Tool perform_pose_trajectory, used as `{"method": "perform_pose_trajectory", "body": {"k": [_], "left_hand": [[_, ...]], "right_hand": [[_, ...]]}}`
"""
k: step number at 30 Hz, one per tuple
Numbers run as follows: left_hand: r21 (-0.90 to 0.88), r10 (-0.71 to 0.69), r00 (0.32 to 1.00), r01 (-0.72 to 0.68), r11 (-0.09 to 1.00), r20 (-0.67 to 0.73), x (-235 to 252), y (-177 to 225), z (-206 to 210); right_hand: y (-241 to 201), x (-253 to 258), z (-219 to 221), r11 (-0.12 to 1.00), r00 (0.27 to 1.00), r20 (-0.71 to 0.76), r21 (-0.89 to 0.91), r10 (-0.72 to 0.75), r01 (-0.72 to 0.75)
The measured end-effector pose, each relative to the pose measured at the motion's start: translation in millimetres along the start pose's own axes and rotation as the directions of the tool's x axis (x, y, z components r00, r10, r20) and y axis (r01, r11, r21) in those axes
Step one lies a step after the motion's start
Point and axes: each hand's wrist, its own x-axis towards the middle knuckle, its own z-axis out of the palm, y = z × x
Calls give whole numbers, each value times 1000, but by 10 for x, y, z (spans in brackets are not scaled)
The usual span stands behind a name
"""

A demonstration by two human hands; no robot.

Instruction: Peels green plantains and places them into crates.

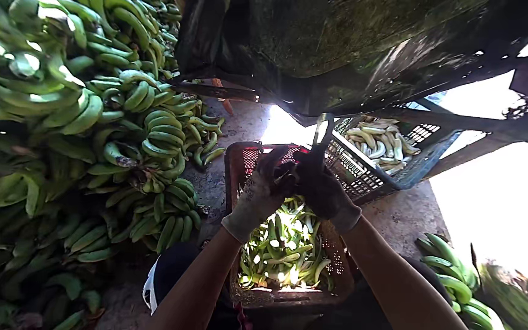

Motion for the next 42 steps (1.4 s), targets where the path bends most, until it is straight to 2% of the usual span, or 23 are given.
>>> {"method": "perform_pose_trajectory", "body": {"k": [2,3,5,7,8,10,11,13,15,16,17,19,21,23,26,28,31,34,35,36,39,41,42], "left_hand": [[-126,-80,987,62,990,-141,11,1,-61],[-222,-212,966,176,959,-149,0,12,-92],[-488,-442,897,398,777,27,-35,30,-131],[-731,-424,869,462,503,258,-28,10,-136],[-786,-354,886,439,435,299,-5,-18,-157],[-804,-283,921,375,461,268,35,-96,-281],[-775,-317,923,363,518,220,37,-111,-339],[-753,-370,909,378,539,191,28,-136,-447],[-775,-370,910,368,514,187,-3,-154,-525],[-765,-367,916,352,540,162,-24,-164,-557],[-753,-350,924,339,564,153,-38,-182,-590],[-760,-359,919,351,547,166,-41,-179,-632],[-760,-383,903,385,523,194,-42,-160,-633],[-728,-397,898,399,557,188,-92,-173,-576],[-621,-363,930,313,718,48,-162,-77,-432],[-558,-316,949,270,785,15,-180,21,-374],[-535,-300,953,275,799,42,-171,57,-368],[-511,-331,937,338,790,108,-174,60,-414],[-462,-356,928,364,809,108,-187,52,-435],[-397,-391,916,393,830,90,-180,22,-457],[-111,-514,858,511,852,-2,-154,-114,-504],[-22,-541,840,540,841,-49,-129,-187,-459],[-15,-516,855,516,856,-47,-89,-197,-405]], "right_hand": [[24,57,-66,988,989,21,52,-149,148],[36,68,-62,973,974,19,52,-226,225],[91,67,-4,945,946,18,56,-323,321],[145,49,94,947,949,51,111,-310,303],[153,19,136,961,960,85,96,-267,258],[45,-80,236,985,983,103,-74,-149,157],[-51,-134,290,953,993,69,-282,-92,108],[-182,-185,278,755,995,71,-649,-63,94],[-216,-219,136,509,969,218,-824,-118,248],[-192,-231,54,365,944,292,-871,-151,328],[-150,-247,1,231,912,364,-886,-188,402],[-59,-289,-18,54,831,498,-849,-247,525],[13,-311,2,-68,755,580,-804,-308,590],[59,-301,17,-126,729,579,-807,-365,577],[4,-260,48,-122,790,476,-875,-385,468],[-78,-200,47,-109,827,423,-904,-371,413],[-168,-123,37,-82,864,392,-919,-317,386],[-274,44,-136,24,946,230,-970,-227,241],[-319,108,-235,41,951,193,-977,-243,209],[-362,153,-323,107,945,173,-972,-278,209],[-378,25,-293,558,940,116,-779,-322,287],[-287,-154,-45,647,956,83,-720,-280,252],[-222,-211,84,622,959,106,-742,-261,252]]}}
